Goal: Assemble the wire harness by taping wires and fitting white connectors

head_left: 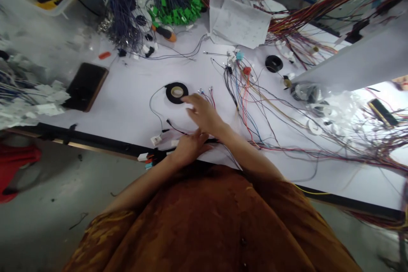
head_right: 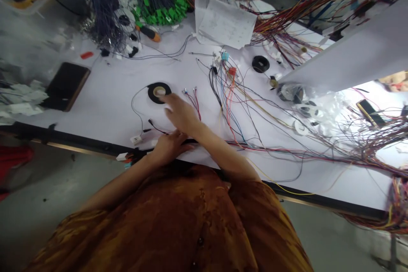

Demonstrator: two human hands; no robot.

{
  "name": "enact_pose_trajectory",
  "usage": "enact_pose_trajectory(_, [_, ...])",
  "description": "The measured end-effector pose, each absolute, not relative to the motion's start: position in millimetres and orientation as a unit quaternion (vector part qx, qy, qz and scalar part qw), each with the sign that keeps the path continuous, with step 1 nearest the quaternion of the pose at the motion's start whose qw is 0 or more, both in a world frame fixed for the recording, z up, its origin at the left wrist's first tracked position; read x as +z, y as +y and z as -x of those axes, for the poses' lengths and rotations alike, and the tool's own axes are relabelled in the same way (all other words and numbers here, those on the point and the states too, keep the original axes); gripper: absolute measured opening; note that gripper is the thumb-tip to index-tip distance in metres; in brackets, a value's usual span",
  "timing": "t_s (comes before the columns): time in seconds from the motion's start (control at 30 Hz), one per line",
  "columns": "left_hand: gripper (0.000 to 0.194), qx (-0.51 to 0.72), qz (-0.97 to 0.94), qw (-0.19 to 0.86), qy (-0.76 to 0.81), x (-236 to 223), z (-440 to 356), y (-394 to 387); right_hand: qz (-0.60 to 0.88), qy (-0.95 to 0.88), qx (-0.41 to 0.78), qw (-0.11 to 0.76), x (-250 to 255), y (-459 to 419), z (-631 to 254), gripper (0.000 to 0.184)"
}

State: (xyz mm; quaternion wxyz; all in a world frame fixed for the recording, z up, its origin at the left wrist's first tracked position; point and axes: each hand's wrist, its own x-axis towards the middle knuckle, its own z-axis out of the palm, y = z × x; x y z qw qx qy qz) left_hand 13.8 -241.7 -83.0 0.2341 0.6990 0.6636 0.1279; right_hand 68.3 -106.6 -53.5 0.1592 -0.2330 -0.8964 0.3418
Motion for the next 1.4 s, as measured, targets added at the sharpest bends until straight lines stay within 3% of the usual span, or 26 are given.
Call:
enact_pose_trajectory(0.1, [0.035, 0.223, -0.687, 0.232, 0.652, -42, -7, -264, 0.365, -0.811, 0.400, 0.220, -66, -94, -132, 0.023])
enact_pose_trajectory(0.23, [0.031, 0.381, -0.664, 0.307, 0.565, 26, -1, -294, 0.463, -0.722, 0.486, 0.167, -84, -99, -173, 0.025])
enact_pose_trajectory(0.33, [0.030, 0.456, -0.609, 0.380, 0.526, 47, -8, -286, 0.489, -0.717, 0.473, 0.150, -93, -104, -171, 0.027])
enact_pose_trajectory(0.5, [0.019, 0.520, -0.422, 0.424, 0.610, -18, -17, -209, 0.499, -0.732, 0.432, 0.168, -101, -104, -158, 0.006])
enact_pose_trajectory(0.6, [0.016, 0.552, -0.336, 0.398, 0.651, -68, -9, -165, 0.480, -0.699, 0.493, 0.193, -101, -108, -161, 0.007])
enact_pose_trajectory(0.7, [0.016, 0.577, -0.335, 0.339, 0.663, -89, 2, -139, 0.452, -0.646, 0.576, 0.216, -100, -115, -167, 0.013])
enact_pose_trajectory(0.87, [0.012, 0.566, -0.301, 0.382, 0.666, -80, 14, -105, 0.424, -0.627, 0.605, 0.247, -99, -121, -170, 0.012])
enact_pose_trajectory(1.13, [0.022, 0.526, -0.253, 0.461, 0.668, -65, 20, -82, 0.403, -0.616, 0.624, 0.263, -100, -123, -169, 0.011])
enact_pose_trajectory(1.23, [0.022, 0.531, -0.282, 0.425, 0.677, -62, 21, -86, 0.411, -0.620, 0.619, 0.251, -105, -121, -169, 0.009])
enact_pose_trajectory(1.4, [0.025, 0.512, -0.410, 0.271, 0.704, -56, 22, -109, 0.431, -0.620, 0.618, 0.218, -111, -116, -171, 0.026])
